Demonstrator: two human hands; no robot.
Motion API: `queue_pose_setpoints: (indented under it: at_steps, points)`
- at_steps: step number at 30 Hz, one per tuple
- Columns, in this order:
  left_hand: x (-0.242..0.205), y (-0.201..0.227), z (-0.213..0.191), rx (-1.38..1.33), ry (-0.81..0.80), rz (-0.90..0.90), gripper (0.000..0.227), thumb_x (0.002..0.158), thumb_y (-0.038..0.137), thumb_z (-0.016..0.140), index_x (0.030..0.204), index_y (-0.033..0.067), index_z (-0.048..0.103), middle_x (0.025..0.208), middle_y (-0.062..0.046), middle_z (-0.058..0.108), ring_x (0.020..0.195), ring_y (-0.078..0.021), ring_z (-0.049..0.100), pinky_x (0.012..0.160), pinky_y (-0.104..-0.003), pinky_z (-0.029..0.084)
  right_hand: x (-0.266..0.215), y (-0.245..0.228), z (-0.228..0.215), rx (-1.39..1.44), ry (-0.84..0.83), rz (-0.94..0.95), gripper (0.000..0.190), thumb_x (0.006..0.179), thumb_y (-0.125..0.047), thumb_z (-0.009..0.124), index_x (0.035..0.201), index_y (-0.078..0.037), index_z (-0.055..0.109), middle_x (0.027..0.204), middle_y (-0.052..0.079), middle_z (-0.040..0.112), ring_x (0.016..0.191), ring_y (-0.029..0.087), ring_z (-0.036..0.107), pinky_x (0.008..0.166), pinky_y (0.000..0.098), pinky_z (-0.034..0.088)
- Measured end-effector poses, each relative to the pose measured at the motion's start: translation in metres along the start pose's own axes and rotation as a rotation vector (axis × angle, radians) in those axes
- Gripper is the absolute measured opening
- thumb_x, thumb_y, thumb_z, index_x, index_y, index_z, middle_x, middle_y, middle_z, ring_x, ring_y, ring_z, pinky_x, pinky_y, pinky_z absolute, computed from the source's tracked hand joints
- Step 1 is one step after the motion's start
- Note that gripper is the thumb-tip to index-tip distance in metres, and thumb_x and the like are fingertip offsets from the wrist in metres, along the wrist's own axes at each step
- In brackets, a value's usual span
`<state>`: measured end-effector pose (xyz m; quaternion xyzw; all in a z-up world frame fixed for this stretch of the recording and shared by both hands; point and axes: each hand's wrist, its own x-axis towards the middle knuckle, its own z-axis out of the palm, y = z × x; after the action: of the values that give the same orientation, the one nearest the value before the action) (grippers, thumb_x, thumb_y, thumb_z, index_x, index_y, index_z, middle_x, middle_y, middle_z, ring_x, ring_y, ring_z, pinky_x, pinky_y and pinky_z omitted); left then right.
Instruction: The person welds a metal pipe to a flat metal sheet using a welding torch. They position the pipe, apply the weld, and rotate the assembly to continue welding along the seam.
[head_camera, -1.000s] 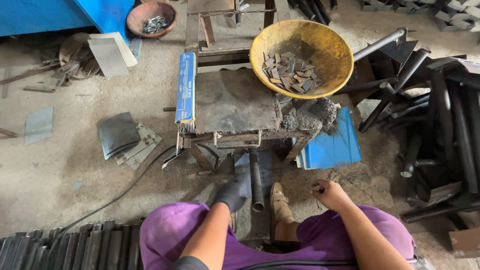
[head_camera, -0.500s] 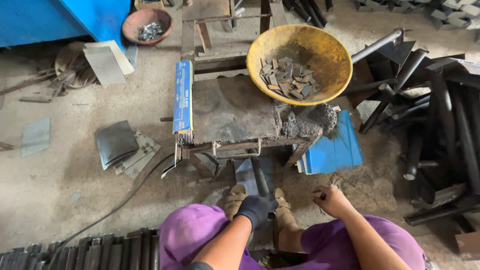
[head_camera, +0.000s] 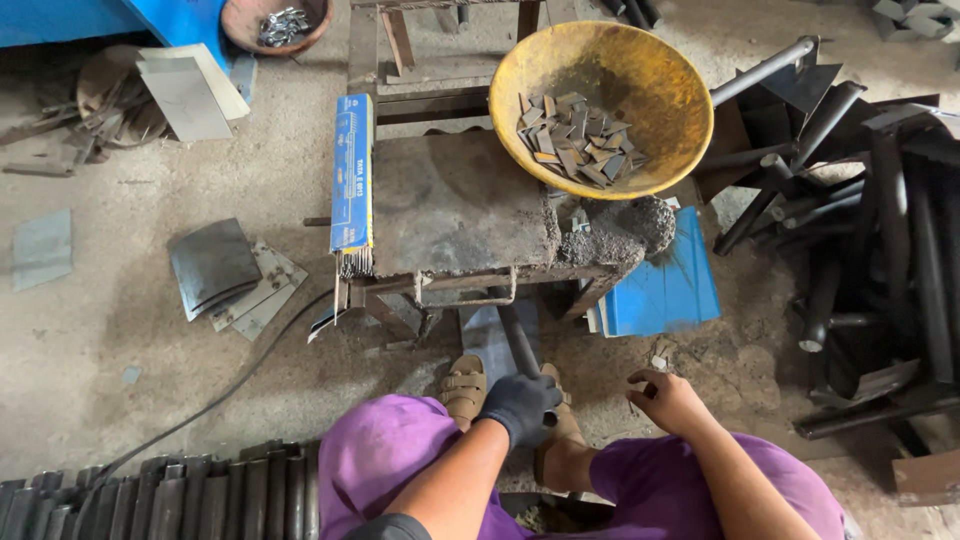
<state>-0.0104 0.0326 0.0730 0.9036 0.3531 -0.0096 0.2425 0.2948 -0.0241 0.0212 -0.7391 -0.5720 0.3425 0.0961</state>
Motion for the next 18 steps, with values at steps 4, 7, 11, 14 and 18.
queue_pose_setpoints:
  at_steps: [4, 7, 11, 14, 18]
  points:
    - [-0.019, -0.013, -0.002, 0.02, -0.076, 0.013, 0.028, 0.082, 0.028, 0.073, 0.108, 0.0196, 0.071, 0.113, -0.008, 0.067, 0.097, -0.0357, 0.069, 0.082, -0.049, 0.055, 0.005, -0.002, 0.002, -0.003, -0.006, -0.021, 0.038, 0.083, -0.029, 0.076, 0.117, -0.012, 0.073, 0.088, 0.014, 0.079, 0.082, 0.028, 0.077, 0.079, 0.0391, 0.059]
    - [-0.026, -0.022, 0.001, 0.054, -0.105, 0.004, 0.038, 0.083, 0.025, 0.074, 0.121, 0.0224, 0.068, 0.12, -0.01, 0.065, 0.098, -0.0366, 0.069, 0.084, -0.049, 0.055, 0.005, -0.007, 0.003, 0.025, 0.013, -0.064, 0.037, 0.081, -0.027, 0.076, 0.115, -0.011, 0.074, 0.084, 0.014, 0.08, 0.079, 0.028, 0.078, 0.077, 0.039, 0.06]
    - [-0.03, -0.024, 0.005, 0.045, -0.11, -0.054, 0.08, 0.078, 0.018, 0.076, 0.15, 0.0194, 0.041, 0.144, -0.011, 0.055, 0.105, -0.0358, 0.067, 0.089, -0.047, 0.055, -0.002, -0.016, 0.001, 0.041, 0.022, -0.089, 0.037, 0.081, -0.029, 0.076, 0.113, -0.008, 0.074, 0.081, 0.014, 0.079, 0.075, 0.029, 0.077, 0.074, 0.0392, 0.06]
    - [-0.038, -0.03, -0.004, 0.033, -0.131, -0.176, 0.104, 0.075, 0.019, 0.08, 0.159, 0.0196, 0.02, 0.159, -0.011, 0.038, 0.119, -0.0361, 0.058, 0.097, -0.046, 0.05, -0.006, -0.022, -0.003, 0.033, 0.036, -0.104, 0.039, 0.081, -0.03, 0.078, 0.112, -0.008, 0.074, 0.081, 0.015, 0.078, 0.076, 0.029, 0.077, 0.074, 0.0394, 0.059]
    - [-0.052, -0.05, -0.017, 0.028, -0.057, -0.358, 0.103, 0.082, 0.026, 0.078, 0.163, 0.0206, 0.013, 0.167, -0.011, 0.027, 0.13, -0.0385, 0.051, 0.105, -0.048, 0.046, -0.005, -0.024, -0.002, 0.058, 0.048, -0.08, 0.039, 0.079, -0.03, 0.078, 0.112, -0.01, 0.075, 0.082, 0.016, 0.078, 0.077, 0.029, 0.077, 0.075, 0.0391, 0.06]
